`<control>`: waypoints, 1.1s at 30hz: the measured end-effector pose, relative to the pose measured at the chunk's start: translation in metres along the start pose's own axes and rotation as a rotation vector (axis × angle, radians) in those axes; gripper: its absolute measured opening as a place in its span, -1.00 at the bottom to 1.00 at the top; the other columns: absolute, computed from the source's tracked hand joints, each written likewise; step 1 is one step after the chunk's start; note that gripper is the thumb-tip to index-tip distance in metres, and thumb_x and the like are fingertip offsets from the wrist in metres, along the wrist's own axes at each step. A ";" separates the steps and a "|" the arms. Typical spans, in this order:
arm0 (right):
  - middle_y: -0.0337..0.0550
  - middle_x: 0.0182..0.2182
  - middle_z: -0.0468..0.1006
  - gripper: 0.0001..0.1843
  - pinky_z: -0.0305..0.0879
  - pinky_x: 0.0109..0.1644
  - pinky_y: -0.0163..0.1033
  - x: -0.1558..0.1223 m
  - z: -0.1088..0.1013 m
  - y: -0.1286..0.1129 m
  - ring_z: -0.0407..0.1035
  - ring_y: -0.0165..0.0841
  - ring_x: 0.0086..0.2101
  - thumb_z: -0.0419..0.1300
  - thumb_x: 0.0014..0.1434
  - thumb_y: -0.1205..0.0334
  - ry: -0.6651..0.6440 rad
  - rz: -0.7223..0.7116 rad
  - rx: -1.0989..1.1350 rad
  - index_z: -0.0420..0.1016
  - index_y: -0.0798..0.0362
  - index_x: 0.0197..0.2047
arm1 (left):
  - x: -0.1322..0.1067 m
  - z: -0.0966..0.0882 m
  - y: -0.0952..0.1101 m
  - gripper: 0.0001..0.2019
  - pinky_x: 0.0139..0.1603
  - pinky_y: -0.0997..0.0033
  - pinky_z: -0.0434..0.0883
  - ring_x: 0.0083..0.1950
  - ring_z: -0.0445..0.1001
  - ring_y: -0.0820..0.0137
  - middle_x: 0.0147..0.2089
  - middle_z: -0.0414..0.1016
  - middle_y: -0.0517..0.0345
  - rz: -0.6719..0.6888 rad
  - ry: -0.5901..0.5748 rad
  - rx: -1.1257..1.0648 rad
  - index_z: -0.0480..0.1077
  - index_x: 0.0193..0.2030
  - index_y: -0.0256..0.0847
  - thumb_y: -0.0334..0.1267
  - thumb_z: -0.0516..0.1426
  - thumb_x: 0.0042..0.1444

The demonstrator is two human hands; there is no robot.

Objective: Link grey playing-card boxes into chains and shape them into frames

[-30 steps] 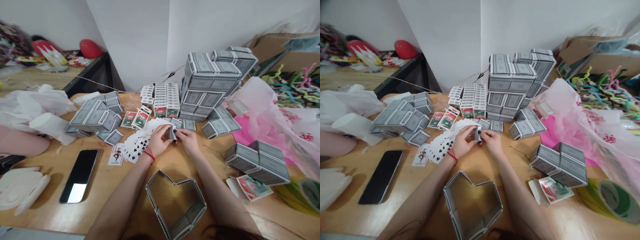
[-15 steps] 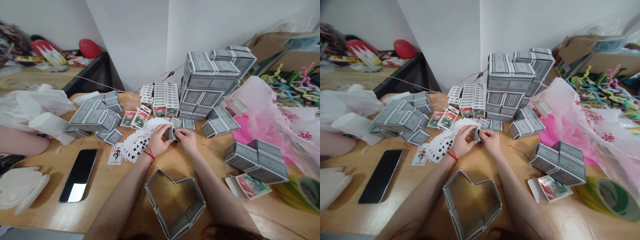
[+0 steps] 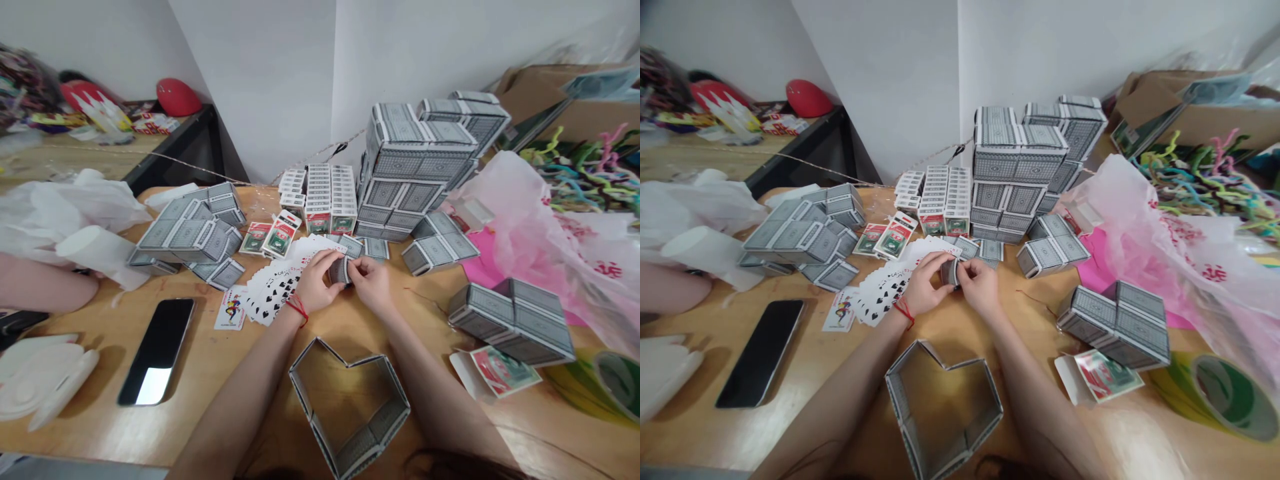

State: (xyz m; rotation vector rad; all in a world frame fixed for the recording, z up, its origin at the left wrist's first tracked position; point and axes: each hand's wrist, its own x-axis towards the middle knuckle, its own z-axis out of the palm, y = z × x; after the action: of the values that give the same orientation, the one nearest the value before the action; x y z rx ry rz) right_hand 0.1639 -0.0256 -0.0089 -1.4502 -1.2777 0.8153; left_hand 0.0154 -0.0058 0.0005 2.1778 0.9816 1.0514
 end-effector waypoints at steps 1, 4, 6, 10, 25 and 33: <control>-0.21 -0.60 0.42 -0.72 0.15 -0.47 -0.34 -0.001 0.000 0.000 0.25 -0.43 -0.57 0.11 0.04 0.05 0.001 -0.016 -0.027 0.38 0.08 -0.54 | 0.000 0.000 0.000 -0.44 0.12 0.10 0.30 0.08 0.30 0.19 0.04 0.30 -0.02 -0.003 -0.008 0.000 0.24 0.03 -0.16 -0.42 0.21 -0.19; -0.24 -0.61 0.39 -0.74 0.12 -0.49 -0.34 -0.001 0.000 -0.001 0.23 -0.44 -0.59 0.09 0.06 0.06 -0.013 -0.030 -0.068 0.35 0.06 -0.53 | 0.000 0.000 0.001 -0.44 0.13 0.10 0.29 0.08 0.29 0.19 0.03 0.29 -0.03 -0.011 -0.018 0.011 0.24 0.03 -0.18 -0.43 0.21 -0.20; -0.25 -0.61 0.38 -0.75 0.12 -0.49 -0.34 -0.001 0.000 -0.001 0.22 -0.43 -0.58 0.07 0.07 0.07 -0.035 -0.030 -0.061 0.35 0.05 -0.51 | 0.000 0.001 0.002 -0.46 0.14 0.10 0.29 0.09 0.29 0.20 0.04 0.29 -0.03 -0.011 -0.010 0.018 0.24 0.03 -0.18 -0.42 0.20 -0.17; -0.23 -0.58 0.39 -0.73 0.16 -0.42 -0.31 0.001 -0.001 -0.001 0.24 -0.39 -0.52 0.02 0.11 0.07 -0.076 -0.056 -0.018 0.39 0.05 -0.45 | 0.001 0.001 0.002 -0.47 0.14 0.12 0.29 0.09 0.29 0.23 0.05 0.28 -0.02 0.003 0.032 0.037 0.23 0.06 -0.17 -0.41 0.18 -0.12; -0.18 -0.27 0.53 -0.63 0.26 -0.20 -0.22 -0.005 0.005 -0.006 0.37 -0.28 -0.32 0.07 0.08 0.11 -0.187 -0.045 0.136 0.44 0.02 -0.06 | -0.001 0.009 -0.003 -0.53 0.11 0.19 0.33 0.05 0.33 0.30 0.00 0.32 0.01 -0.026 0.134 0.119 0.25 0.10 -0.17 -0.39 0.13 -0.01; -0.18 -0.41 0.49 -0.75 0.24 -0.28 -0.25 -0.004 0.006 -0.006 0.32 -0.33 -0.38 0.08 0.08 0.07 -0.175 -0.033 0.175 0.45 0.07 -0.32 | -0.003 0.011 0.000 -0.55 0.12 0.17 0.32 0.09 0.30 0.30 0.04 0.31 0.01 0.105 0.112 0.147 0.25 0.10 -0.13 -0.42 0.09 0.02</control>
State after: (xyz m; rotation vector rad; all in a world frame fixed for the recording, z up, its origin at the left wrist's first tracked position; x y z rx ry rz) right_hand 0.1553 -0.0283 -0.0053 -1.2372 -1.3211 1.0238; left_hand 0.0229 -0.0094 -0.0066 2.3323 1.0327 1.1951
